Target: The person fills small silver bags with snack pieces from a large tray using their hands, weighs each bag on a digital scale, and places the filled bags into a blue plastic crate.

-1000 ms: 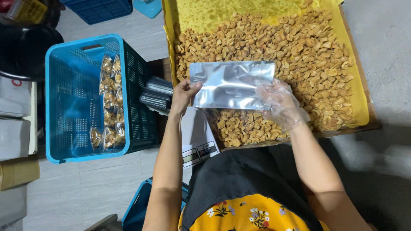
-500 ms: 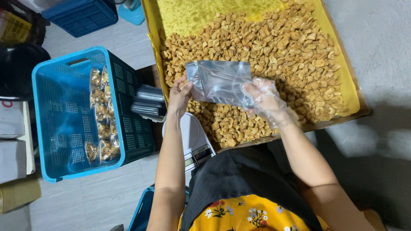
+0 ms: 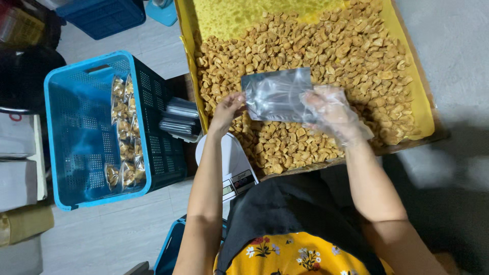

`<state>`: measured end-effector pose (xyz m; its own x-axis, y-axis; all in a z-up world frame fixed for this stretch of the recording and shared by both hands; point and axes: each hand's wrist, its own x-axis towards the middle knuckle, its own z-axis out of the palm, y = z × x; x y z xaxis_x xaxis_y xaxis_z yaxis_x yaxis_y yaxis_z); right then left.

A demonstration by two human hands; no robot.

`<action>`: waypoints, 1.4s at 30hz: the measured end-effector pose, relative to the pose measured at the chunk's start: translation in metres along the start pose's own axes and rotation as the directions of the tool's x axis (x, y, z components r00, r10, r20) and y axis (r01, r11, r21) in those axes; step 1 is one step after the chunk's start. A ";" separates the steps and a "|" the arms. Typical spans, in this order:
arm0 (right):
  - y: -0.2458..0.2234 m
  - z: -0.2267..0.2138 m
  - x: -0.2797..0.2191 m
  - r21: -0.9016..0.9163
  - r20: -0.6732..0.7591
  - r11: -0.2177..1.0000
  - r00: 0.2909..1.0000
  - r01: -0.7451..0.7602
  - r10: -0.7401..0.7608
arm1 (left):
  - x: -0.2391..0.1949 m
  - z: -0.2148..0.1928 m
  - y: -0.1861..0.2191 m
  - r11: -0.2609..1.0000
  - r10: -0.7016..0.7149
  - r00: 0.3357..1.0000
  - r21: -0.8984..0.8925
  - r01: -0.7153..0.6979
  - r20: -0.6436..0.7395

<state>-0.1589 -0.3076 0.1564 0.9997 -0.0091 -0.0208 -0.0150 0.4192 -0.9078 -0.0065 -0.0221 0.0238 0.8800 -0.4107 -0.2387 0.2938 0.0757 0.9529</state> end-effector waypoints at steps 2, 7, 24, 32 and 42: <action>0.010 0.019 0.019 -0.359 -0.177 0.906 0.969 -0.226 0.172 | -0.013 0.019 0.028 0.999 0.009 0.997 0.036 -0.006 -0.074; 0.048 0.029 0.046 -0.955 -0.033 0.298 0.995 -0.004 -0.092 | -0.056 0.073 0.094 0.938 0.108 0.973 0.302 -0.167 0.203; 0.044 -0.137 -0.020 -0.617 -0.526 0.625 0.841 -0.479 0.125 | 0.008 0.168 0.077 0.515 0.284 0.839 0.665 -0.541 0.464; 0.036 -0.260 -0.054 -0.559 -0.820 0.081 0.564 -0.825 0.096 | 0.013 0.213 0.076 0.574 0.148 0.858 0.663 -0.480 0.493; 0.007 -0.209 -0.010 -0.506 -0.736 0.031 0.451 -0.862 0.505 | 0.032 0.213 0.051 0.566 0.051 0.937 0.763 -0.312 0.346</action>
<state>-0.1729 -0.4946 0.0631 0.4304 -0.4603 -0.7765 -0.8706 -0.4390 -0.2223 -0.0430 -0.2253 0.1045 0.7104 -0.6951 -0.1104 -0.3936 -0.5224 0.7564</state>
